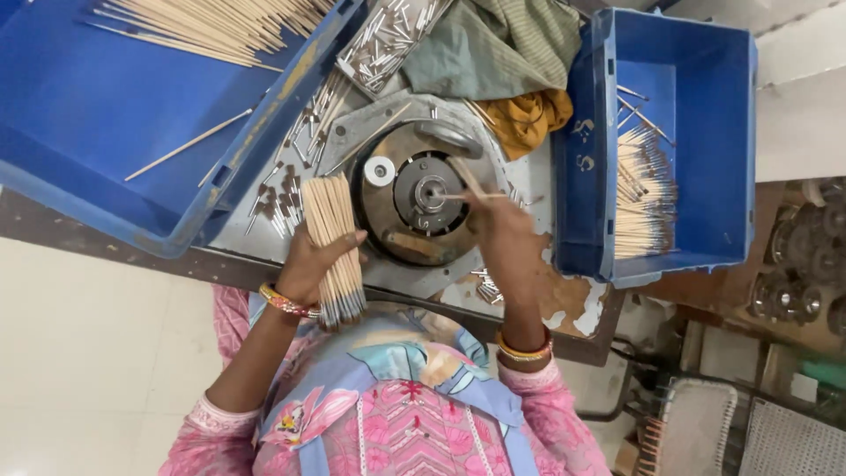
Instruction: Feeding raw sticks into an incense processing machine and collecting the finished products into plastic bins.
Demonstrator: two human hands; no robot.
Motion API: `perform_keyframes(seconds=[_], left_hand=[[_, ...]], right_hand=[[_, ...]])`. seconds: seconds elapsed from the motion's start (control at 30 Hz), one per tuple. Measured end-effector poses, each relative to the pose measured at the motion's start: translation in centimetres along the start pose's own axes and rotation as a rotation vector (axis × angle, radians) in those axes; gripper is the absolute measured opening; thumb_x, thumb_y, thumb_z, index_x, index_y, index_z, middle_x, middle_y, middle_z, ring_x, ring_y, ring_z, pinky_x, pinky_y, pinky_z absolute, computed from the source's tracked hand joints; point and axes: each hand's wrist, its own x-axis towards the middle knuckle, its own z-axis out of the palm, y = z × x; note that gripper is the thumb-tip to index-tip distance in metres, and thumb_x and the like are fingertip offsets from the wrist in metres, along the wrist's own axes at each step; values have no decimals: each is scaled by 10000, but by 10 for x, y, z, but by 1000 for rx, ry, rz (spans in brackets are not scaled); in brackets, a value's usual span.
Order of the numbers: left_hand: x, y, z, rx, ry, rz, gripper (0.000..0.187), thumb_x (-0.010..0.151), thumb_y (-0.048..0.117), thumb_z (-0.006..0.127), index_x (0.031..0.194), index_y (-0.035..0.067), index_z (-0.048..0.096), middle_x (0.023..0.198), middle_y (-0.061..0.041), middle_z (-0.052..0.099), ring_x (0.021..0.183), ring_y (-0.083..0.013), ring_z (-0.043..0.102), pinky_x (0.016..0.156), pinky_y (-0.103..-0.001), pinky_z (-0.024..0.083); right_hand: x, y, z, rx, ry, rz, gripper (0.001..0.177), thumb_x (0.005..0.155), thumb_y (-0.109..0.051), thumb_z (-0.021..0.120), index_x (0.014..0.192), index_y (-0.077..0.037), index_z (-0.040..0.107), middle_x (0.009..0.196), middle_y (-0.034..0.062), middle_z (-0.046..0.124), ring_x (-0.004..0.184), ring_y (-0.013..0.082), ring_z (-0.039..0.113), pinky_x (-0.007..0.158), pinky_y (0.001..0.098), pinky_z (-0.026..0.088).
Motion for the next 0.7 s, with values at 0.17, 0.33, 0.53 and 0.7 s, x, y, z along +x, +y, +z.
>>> perform_keyframes(seconds=[0.17,0.33,0.53,0.7], left_hand=[[-8,-5,-8,-147,27,-110,371,830,161,809,1138,22,656,924,-72,720,756,-195,728,589,-355,615],[-14,-15,-13,-59,34,-63,377,819,104,816,1137,-5,643,941,-88,731,792,-193,736,633,-359,632],[-15,18,16,420,-86,310,408,795,150,855,1123,-26,687,962,-127,780,829,-176,758,741,-340,625],[-2,32,19,512,-154,389,410,787,197,872,1096,-11,701,930,-129,773,792,-178,752,691,-326,604]], right_hand=[[4,53,48,-305,-245,-179,116,1030,-131,647,1087,-44,697,840,210,681,752,408,671,658,481,500],[1,50,56,-198,-188,-385,150,965,-90,625,1093,-58,696,948,220,689,840,434,665,708,473,510],[-23,-10,30,141,-191,305,273,1085,-56,496,1122,54,743,807,324,584,759,514,517,675,545,391],[-20,-2,-2,-77,-512,-305,160,943,-96,668,1080,-33,720,834,187,696,695,327,683,604,396,513]])
